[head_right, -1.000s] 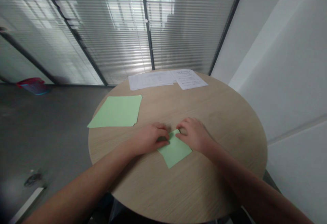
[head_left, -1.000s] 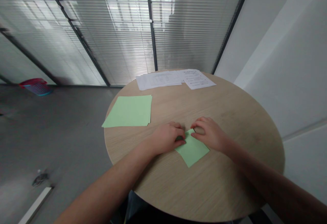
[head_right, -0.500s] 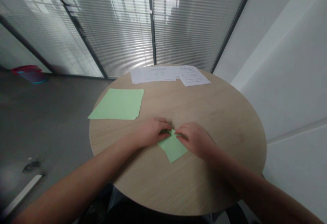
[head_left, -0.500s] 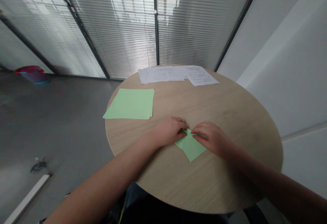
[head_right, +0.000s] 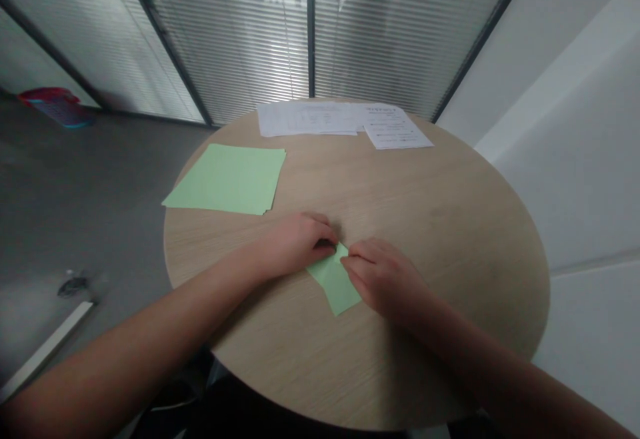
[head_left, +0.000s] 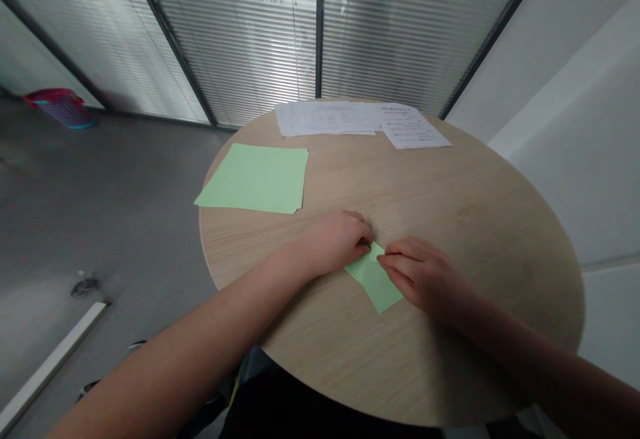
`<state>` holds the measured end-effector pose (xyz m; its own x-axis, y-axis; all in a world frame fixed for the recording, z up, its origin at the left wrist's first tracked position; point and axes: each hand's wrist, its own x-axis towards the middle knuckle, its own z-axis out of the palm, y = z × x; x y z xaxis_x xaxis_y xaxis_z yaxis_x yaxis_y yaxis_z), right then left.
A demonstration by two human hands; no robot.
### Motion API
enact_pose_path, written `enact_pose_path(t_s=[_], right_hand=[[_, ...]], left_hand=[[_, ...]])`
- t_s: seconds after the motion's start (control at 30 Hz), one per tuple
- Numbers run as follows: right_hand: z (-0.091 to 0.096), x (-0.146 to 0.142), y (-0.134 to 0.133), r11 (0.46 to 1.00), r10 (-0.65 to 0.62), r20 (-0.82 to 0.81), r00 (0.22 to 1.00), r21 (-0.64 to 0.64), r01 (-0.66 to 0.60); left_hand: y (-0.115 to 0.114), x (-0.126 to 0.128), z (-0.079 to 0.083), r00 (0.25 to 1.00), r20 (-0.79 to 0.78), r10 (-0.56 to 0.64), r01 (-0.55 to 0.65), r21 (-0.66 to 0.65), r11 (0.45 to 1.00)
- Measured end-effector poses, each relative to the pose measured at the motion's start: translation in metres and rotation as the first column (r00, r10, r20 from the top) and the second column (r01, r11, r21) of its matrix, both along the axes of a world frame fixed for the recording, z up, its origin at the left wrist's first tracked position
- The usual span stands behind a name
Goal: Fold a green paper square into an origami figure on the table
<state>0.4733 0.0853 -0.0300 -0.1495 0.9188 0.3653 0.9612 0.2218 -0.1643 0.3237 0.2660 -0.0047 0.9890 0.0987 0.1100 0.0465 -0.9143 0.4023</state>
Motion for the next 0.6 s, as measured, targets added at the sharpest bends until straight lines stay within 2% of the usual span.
enact_pose_path(t_s=[0.23, 0.37, 0.6], right_hand=[[0.002, -0.002, 0.003, 0.998, 0.023, -0.046, 0.999, -0.056, -0.026], [0.004, -0.003, 0.003, 0.998, 0.059, -0.025, 0.998, -0.035, -0.059], [0.004, -0.001, -0.001, 0.997, 0.056, -0.025, 0.998, -0.051, -0.057]], left_hand=[[-0.004, -0.002, -0.002, 0.999, 0.047, 0.006, -0.005, -0.018, 1.000], [-0.004, -0.003, -0.007, 0.995, 0.090, -0.046, 0.048, -0.021, 0.999], [-0.003, -0.012, -0.006, 0.986, 0.062, -0.157, 0.153, 0.066, 0.986]])
